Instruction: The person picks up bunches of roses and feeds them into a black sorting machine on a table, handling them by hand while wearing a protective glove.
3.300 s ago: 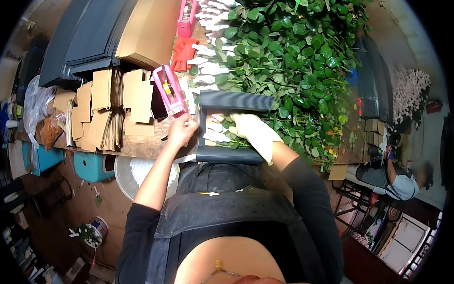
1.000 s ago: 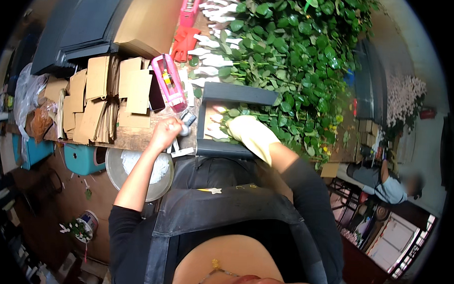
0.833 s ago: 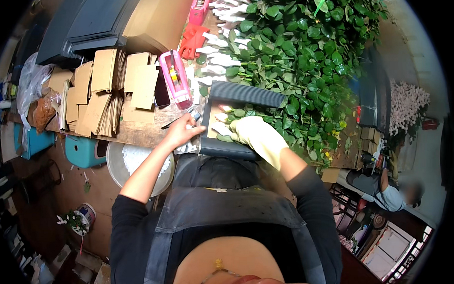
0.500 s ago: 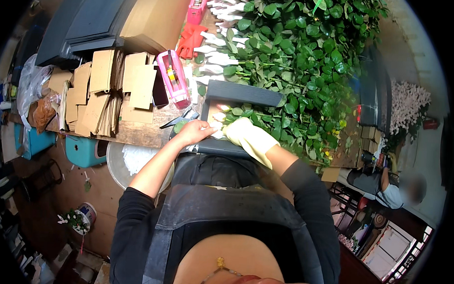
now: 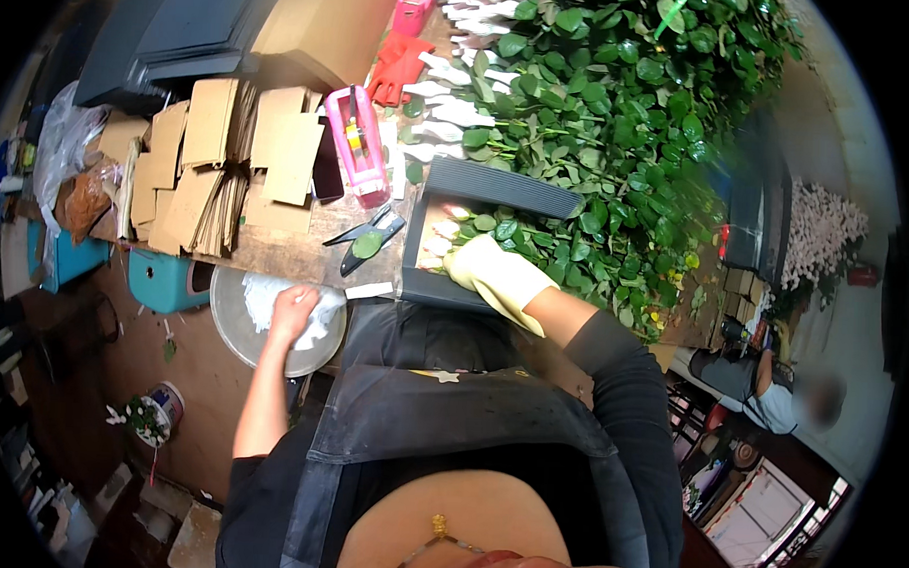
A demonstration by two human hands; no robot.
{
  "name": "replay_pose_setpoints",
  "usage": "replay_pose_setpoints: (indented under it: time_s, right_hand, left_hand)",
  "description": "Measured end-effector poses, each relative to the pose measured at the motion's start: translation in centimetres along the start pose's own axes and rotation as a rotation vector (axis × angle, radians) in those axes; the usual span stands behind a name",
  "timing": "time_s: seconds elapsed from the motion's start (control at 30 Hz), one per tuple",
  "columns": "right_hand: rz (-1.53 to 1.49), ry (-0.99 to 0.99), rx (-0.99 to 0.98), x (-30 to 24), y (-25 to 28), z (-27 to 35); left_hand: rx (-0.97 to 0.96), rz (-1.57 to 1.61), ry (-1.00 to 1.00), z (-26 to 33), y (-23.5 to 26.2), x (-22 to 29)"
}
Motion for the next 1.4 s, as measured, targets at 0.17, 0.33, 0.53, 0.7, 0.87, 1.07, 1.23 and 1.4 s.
replay_pose_setpoints:
  time_s: [0.17,0.33,0.53,0.7,0.87,1.07,1.23,1.4]
  right_hand:
    - [0.136,0.113,-0.039,-2.5,2.8,1.6]
    - [0.099,0.191,0.059,-3.0,3.7,0.4]
    - [0.055,0.184,0.098,-2.7,3.4,-0.8]
    - [-0.001,0.132,0.076,-2.0,3.6,0.1]
    - [-0.088,0.025,-0.039,0.1,5.5,6.6]
    - [-0.180,0.041,0.326,2.1,3.7,5.8]
    - [-0.005,0.048,0.300,1.1,1.8,0.9]
    - [-0.288,-0.006,0.266,1.3,1.6,-0.1]
  left_hand:
    - [0.163,-1.114,-0.180,3.4,3.7,0.4]
    - [-0.104,-0.210,-0.404,-1.6,-4.1,11.5]
    - [-0.155,-0.292,-0.674,-5.0,-9.9,20.8]
    - [-0.104,-0.440,-0.768,-5.8,-11.6,20.1]
    - [-0.087,-0.504,-0.796,-6.2,-11.8,19.2]
    - [-0.148,-0.520,-0.737,-6.2,-11.8,19.3]
    - [-0.158,-0.523,-0.767,-6.4,-11.8,19.1]
    - [-0.203,-0.492,-0.696,-6.6,-11.8,19.1]
Point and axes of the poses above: each hand's wrist, its own z-axis away from the middle knuckle, its own y-axis out of the back of the hand, x = y × z, the point moved 5 cm from there along -z, towards the middle knuckle, and after that the axes turned 4 degrees about -x, right-handed, at the moved point
